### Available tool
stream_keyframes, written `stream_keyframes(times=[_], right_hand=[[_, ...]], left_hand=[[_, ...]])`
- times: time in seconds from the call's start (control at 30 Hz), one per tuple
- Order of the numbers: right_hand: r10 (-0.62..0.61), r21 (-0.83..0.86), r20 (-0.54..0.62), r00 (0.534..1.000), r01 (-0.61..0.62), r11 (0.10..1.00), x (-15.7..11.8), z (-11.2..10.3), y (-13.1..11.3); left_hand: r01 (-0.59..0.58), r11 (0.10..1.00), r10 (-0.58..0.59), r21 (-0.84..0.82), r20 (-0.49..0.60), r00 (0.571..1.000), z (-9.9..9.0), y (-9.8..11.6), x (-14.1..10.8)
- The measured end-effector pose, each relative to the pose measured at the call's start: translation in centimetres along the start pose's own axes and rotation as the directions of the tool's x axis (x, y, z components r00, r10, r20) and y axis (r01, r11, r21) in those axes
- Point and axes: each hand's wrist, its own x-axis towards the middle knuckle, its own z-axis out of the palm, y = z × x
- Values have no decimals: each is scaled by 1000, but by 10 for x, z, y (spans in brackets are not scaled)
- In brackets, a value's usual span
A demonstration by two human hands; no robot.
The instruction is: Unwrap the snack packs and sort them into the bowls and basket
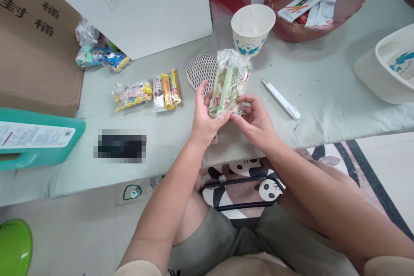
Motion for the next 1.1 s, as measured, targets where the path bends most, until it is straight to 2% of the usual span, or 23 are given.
stream_keyframes(times=[0.1,0.2,0.33,0.47,0.53,0.7,0.77,0.87,0.97,1.1], right_hand=[[-22,82,-5,1000,22,996,1,1,1],[-84,58,-53,995,87,995,3,-5,0],[-243,-184,-211,947,206,961,16,-25,2],[-377,-375,-127,918,307,875,33,-40,13],[-392,-388,-115,913,322,864,38,-42,18],[-423,-385,-216,880,322,865,36,-36,17],[-455,-395,-225,862,346,851,33,-33,15],[-487,-401,-202,850,382,833,29,-31,11],[-470,-386,-123,874,394,834,25,-29,8],[-398,-329,12,917,379,865,20,-27,7]], left_hand=[[133,983,-120,-128,102,987,-1,3,1],[170,979,-158,-117,100,982,-5,9,3],[230,971,-212,-66,211,954,-16,15,4],[258,966,-250,18,323,913,-24,19,5],[268,963,-263,34,336,904,-25,20,5],[318,945,-324,71,308,894,-19,18,3],[305,950,-309,65,309,899,-17,16,3],[182,982,-186,41,334,924,-19,15,3],[101,995,-100,22,451,887,-24,14,2],[52,998,-68,45,547,834,-29,13,2]])
